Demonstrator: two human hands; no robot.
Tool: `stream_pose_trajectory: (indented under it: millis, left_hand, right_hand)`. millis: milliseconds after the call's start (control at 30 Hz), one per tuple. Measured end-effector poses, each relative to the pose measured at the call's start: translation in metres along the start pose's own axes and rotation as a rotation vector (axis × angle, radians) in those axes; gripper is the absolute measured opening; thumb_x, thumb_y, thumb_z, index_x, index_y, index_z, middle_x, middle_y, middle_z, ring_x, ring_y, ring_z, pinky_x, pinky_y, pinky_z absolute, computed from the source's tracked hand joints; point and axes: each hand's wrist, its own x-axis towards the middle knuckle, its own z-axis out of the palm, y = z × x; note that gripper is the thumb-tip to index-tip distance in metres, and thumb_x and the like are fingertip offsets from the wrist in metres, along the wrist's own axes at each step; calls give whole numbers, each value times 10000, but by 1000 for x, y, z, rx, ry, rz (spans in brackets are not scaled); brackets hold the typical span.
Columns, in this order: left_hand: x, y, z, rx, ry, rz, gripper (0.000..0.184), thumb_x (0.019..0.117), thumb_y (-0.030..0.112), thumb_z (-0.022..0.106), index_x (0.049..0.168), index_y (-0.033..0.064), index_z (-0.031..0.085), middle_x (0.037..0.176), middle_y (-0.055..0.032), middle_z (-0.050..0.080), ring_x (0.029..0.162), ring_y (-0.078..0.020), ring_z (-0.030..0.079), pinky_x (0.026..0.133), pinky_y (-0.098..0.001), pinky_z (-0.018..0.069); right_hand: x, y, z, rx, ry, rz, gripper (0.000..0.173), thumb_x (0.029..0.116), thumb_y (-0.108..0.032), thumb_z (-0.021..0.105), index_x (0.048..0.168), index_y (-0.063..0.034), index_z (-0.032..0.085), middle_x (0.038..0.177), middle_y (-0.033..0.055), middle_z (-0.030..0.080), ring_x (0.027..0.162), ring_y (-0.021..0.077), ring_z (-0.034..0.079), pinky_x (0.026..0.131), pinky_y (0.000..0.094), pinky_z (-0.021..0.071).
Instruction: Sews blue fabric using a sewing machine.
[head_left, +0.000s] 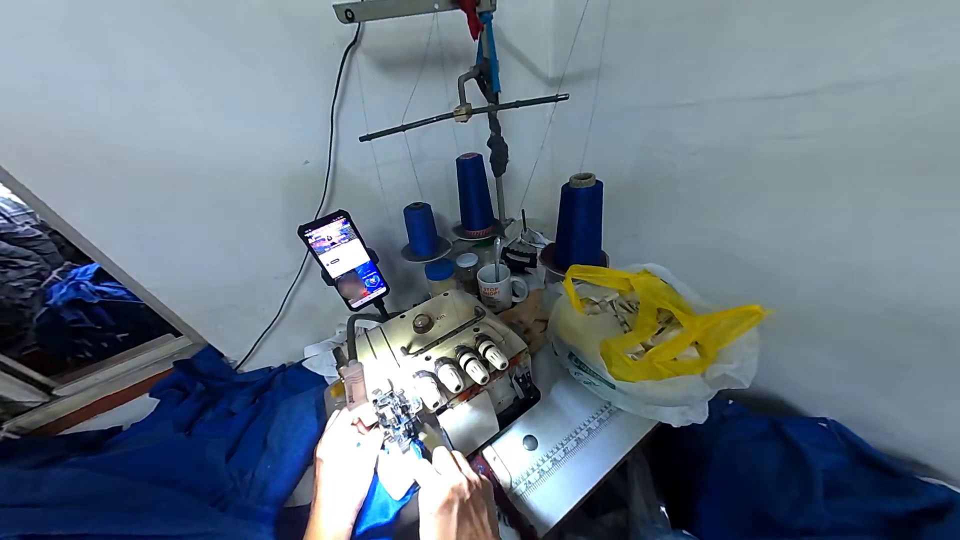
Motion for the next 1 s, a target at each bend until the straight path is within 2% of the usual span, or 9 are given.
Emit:
stream_pose_trajectory:
  millis: [167,267,333,433,567,633,733,867,1000]
  left_hand:
    - [0,8,-6,-9,-51,-17,246,847,-17,678,1082,-87,667,1007,-202,654,921,-250,634,856,-419,510]
    - [10,9,-22,-96,-247,-127,285,869,8,705,1142,-56,653,1046,-154,652,952,-195,635,882,-369,522]
    - [14,10,-35,-76,-339,-145,175,871,42,728,1002,-20,631,898,-84,619,822,-142,600,772,-328,504]
    - [7,22,-49,72,-389,-53,157,924,105,700,935,-44,649,924,-149,626,816,-198,583,766,-384,486]
    - [-5,16,-48,72,-309,80,207,978,141,593,923,-39,680,888,-139,647,814,-201,602,774,-386,494]
    - [-8,9,-50,88,-257,140,248,1012,115,516,973,-54,693,955,-178,684,947,-284,656,897,-477,506]
    - [-15,-2,-61,140,-310,213,230,977,21,514,1052,-43,721,1094,-210,694,1117,-379,627,1029,-547,427]
    - [-19,-39,-64,56,-312,423,162,903,63,591,999,-2,704,1120,-162,683,1118,-321,626,995,-486,472]
    - [-24,-42,-71,-128,-281,450,171,952,122,564,932,17,697,1094,-88,703,1149,-190,613,1034,-360,456]
  right_hand:
    - [1,-1,-3,-4,-37,12,208,806,-6,657,935,-84,800,834,112,699,745,262,720,554,378,573]
    - [3,-1,-5,36,-80,21,282,822,2,632,1022,-94,806,869,135,709,766,290,724,572,403,579]
    - [9,-4,-18,131,-250,98,334,882,13,577,1134,-73,780,1052,218,705,929,350,720,722,449,598]
    - [28,-12,-40,235,-593,117,396,975,-26,481,1341,9,628,1448,300,511,1280,381,588,1042,453,505]
    - [47,-18,-39,429,-688,-82,273,989,-110,571,1101,115,677,1207,323,625,1179,423,613,1044,503,476]
    - [61,-17,-37,584,-783,16,263,1007,-110,559,1064,128,658,1049,261,661,993,321,648,920,437,504]
    - [76,-15,-32,890,-885,358,175,1048,-110,501,988,9,614,711,23,630,516,62,559,505,216,483]
    - [91,-24,-41,1144,-800,663,142,1037,-31,498,987,11,625,664,-4,626,502,56,577,494,199,502]
    - [83,-25,-19,923,-692,522,137,1011,-107,585,1070,9,627,787,57,667,524,84,600,494,234,517]
